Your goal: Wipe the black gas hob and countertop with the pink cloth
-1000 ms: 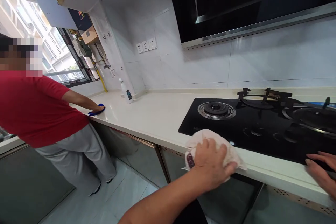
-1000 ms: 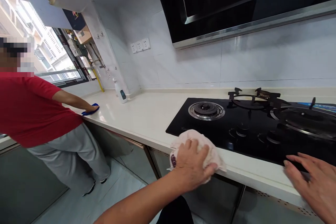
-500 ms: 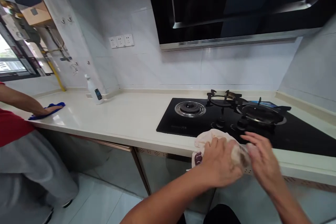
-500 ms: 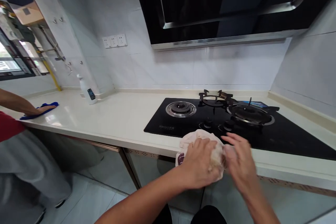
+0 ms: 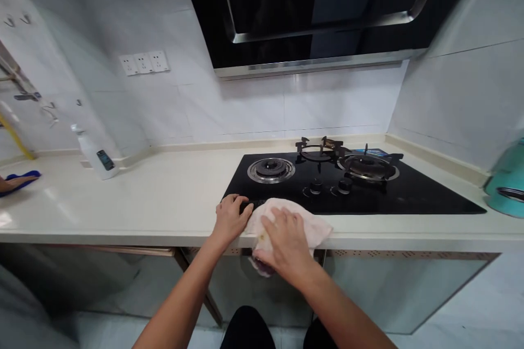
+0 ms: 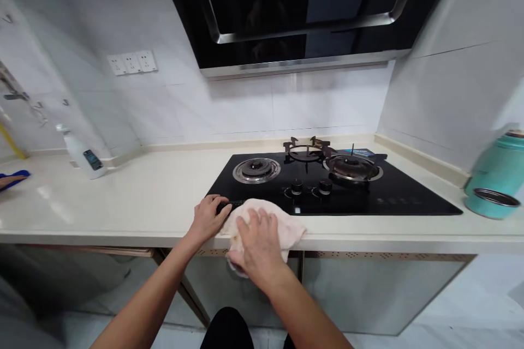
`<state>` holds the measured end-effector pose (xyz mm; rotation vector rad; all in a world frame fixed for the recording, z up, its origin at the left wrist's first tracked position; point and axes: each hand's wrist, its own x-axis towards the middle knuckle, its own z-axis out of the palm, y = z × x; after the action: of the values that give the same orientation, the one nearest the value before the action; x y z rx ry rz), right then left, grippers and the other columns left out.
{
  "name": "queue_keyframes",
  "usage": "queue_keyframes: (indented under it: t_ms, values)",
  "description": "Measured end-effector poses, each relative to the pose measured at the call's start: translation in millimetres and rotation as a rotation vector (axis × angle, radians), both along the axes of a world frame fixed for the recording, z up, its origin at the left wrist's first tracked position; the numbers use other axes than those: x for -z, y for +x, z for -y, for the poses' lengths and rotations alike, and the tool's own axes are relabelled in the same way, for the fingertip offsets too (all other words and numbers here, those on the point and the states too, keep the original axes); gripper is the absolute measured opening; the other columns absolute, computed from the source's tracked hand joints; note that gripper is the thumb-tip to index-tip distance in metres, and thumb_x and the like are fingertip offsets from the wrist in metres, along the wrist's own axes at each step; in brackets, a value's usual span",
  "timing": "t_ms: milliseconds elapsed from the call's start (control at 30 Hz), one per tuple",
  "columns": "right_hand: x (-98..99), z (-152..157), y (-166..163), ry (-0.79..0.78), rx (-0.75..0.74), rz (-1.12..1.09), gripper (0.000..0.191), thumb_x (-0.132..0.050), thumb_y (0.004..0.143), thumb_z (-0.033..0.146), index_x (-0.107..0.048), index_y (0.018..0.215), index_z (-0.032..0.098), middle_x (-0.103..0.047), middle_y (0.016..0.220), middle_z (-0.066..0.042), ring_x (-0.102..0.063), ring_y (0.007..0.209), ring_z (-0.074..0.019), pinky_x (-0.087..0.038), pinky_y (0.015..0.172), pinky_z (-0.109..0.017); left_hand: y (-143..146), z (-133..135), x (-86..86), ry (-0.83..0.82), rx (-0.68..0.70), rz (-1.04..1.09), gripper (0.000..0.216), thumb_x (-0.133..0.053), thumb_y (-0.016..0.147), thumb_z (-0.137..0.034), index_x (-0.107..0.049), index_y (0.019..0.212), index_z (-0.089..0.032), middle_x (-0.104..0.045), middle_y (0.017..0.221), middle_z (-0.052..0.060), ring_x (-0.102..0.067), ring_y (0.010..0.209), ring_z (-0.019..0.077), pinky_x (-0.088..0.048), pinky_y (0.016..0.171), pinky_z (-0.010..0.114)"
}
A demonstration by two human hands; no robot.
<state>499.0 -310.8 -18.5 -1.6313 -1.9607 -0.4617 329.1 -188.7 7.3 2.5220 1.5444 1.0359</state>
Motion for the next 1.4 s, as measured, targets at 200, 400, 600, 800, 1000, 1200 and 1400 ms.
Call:
queue_keyframes:
  t_ms: [200,400,600,800,1000,1200,1400]
  values:
    - [18.2,-1.0,14.5,0.082,-0.121,-0.022,0.081,-0.089,0.073,0.053,-0.056,0.143,0.029,-0.053,0.153,-0.015,-0.045,0.141,-0.0387,-0.037,0.112,-0.058,-3.0,-6.1,6.1,-0.031,0.052,-0.091,0.036,-0.051,0.1,-0.045,-0.072,0.12,-0.025,-0.066,0.139,0.012,-0.056,0.136,0.0297,-0.04,0.114,0.054]
    - [31.8,33.9,110.4,0.131,-0.051,-0.023,0.071,-0.083,0.079,0.053,-0.058,0.141,0.028,-0.057,0.15,-0.014,-0.047,0.142,-0.037,-0.041,0.111,-0.054,-7.7,-2.5,2.2,-0.017,0.066,-0.122,0.043,-0.043,0.101,-0.051,-0.071,0.122,-0.024,-0.066,0.14,0.012,-0.056,0.136,0.0304,-0.042,0.112,0.053]
    - [45.7,92.3,241.8,0.151,0.161,-0.004,0.063,-0.076,0.084,0.057,-0.06,0.137,0.027,-0.058,0.147,-0.015,-0.049,0.14,-0.0381,-0.04,0.109,-0.058,-5.9,-2.0,0.9,-0.039,0.062,-0.155,0.05,-0.041,0.1,-0.058,-0.069,0.125,-0.025,-0.063,0.145,0.013,-0.054,0.139,0.0321,-0.039,0.114,0.055]
    - [28.6,120.1,288.7,0.051,0.135,-0.279,0.045,-0.059,0.084,0.027,-0.061,0.129,0.029,-0.062,0.137,-0.007,-0.057,0.13,-0.027,-0.046,0.108,-0.046,-6.0,-8.0,2.5,-0.071,0.054,-0.121,0.051,-0.044,0.097,-0.06,-0.07,0.122,-0.024,-0.063,0.145,0.014,-0.053,0.14,0.0338,-0.036,0.115,0.058]
    - [-23.2,98.7,313.0,0.212,0.478,-0.55,0.046,-0.058,0.081,0.037,-0.062,0.125,0.027,-0.066,0.127,-0.006,-0.063,0.114,-0.0251,-0.048,0.101,-0.038,-6.3,-9.5,4.7,-0.021,0.056,-0.108,0.046,-0.047,0.097,-0.058,-0.071,0.12,-0.026,-0.066,0.141,0.012,-0.056,0.136,0.0328,-0.041,0.112,0.055]
    - [-43.2,40.6,365.7,-0.074,0.803,-0.346,0.063,-0.042,0.091,0.054,-0.058,0.141,0.019,-0.056,0.144,-0.019,-0.049,0.134,-0.038,-0.04,0.11,-0.057,-5.9,-11.2,6.9,0.007,0.031,-0.11,0.045,-0.048,0.095,-0.056,-0.072,0.118,-0.025,-0.067,0.139,0.013,-0.058,0.134,0.0329,-0.043,0.11,0.055]
    - [-33.8,19.4,366.4,-0.273,0.791,-0.277,0.066,-0.038,0.093,0.069,-0.066,0.135,0.026,-0.058,0.146,-0.017,-0.051,0.13,-0.0422,-0.038,0.104,-0.068,-4.0,-8.9,6.1,0.023,0.027,-0.104,0.046,-0.049,0.094,-0.058,-0.072,0.116,-0.026,-0.068,0.137,0.011,-0.059,0.132,0.0348,-0.045,0.109,0.055]
